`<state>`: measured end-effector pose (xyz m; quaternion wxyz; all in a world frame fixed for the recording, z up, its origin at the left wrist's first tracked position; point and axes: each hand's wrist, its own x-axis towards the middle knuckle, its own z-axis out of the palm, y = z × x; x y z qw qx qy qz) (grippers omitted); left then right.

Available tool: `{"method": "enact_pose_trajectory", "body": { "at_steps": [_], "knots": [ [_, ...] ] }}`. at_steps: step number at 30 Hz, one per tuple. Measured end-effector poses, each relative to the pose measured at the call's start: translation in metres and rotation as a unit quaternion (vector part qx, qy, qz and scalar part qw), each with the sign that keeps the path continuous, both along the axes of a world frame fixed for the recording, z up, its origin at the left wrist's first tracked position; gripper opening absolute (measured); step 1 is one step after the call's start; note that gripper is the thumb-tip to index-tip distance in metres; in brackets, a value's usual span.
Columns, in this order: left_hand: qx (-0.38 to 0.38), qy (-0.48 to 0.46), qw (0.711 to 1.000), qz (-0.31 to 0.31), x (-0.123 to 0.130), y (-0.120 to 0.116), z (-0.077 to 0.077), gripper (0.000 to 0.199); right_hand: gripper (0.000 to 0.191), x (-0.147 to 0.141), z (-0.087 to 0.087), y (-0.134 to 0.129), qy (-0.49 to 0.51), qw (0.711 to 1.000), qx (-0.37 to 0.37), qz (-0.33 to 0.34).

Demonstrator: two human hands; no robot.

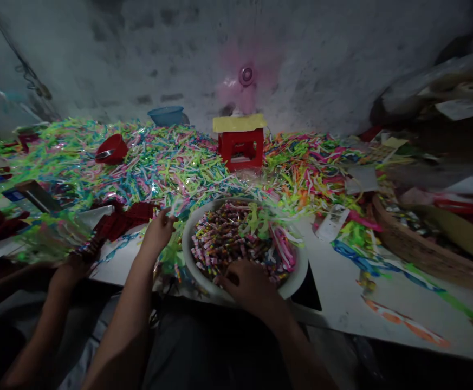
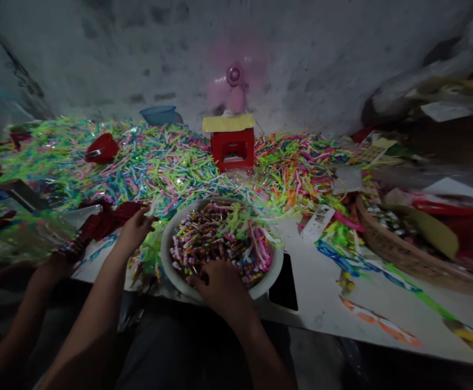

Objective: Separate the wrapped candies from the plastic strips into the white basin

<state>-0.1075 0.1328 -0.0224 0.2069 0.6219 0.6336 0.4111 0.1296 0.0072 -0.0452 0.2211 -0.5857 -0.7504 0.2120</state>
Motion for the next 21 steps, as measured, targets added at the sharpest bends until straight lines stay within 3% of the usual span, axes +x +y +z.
{"method": "enact_pose_trajectory", "body": {
  "at_steps": [2,4,7,10,13,17,21],
  "knots": [
    [0.047,0.160,0.986,-0.002,0.009,0.008,0.002,0.042,0.025,0.002,0.001,-0.002,0.008,1.000,-0.005,0.002],
    [0.112,0.250,0.957,-0.100,0.037,0.008,0.004,0.042,0.020,0.004,0.003,-0.005,0.032,0.999,-0.008,0.018],
    [0.148,0.283,0.897,-0.305,0.092,0.001,0.005,0.040,0.015,0.009,0.004,-0.005,0.083,0.994,-0.034,0.060],
    [0.129,0.292,0.876,-0.361,0.130,-0.006,0.007,0.037,0.015,0.012,0.003,-0.003,0.143,0.983,-0.055,0.098],
    [0.085,0.240,0.893,-0.372,0.139,-0.006,0.007,0.029,0.016,0.012,0.002,-0.001,0.172,0.982,-0.026,0.075],
    [0.031,0.068,0.917,-0.393,0.129,-0.003,0.001,0.026,0.010,0.012,-0.003,-0.002,0.187,0.982,-0.010,-0.002],
    [0.015,-0.125,0.939,-0.319,0.116,-0.007,-0.006,0.013,0.015,0.015,-0.013,-0.004,0.211,0.975,0.030,-0.069]
  ]
}}
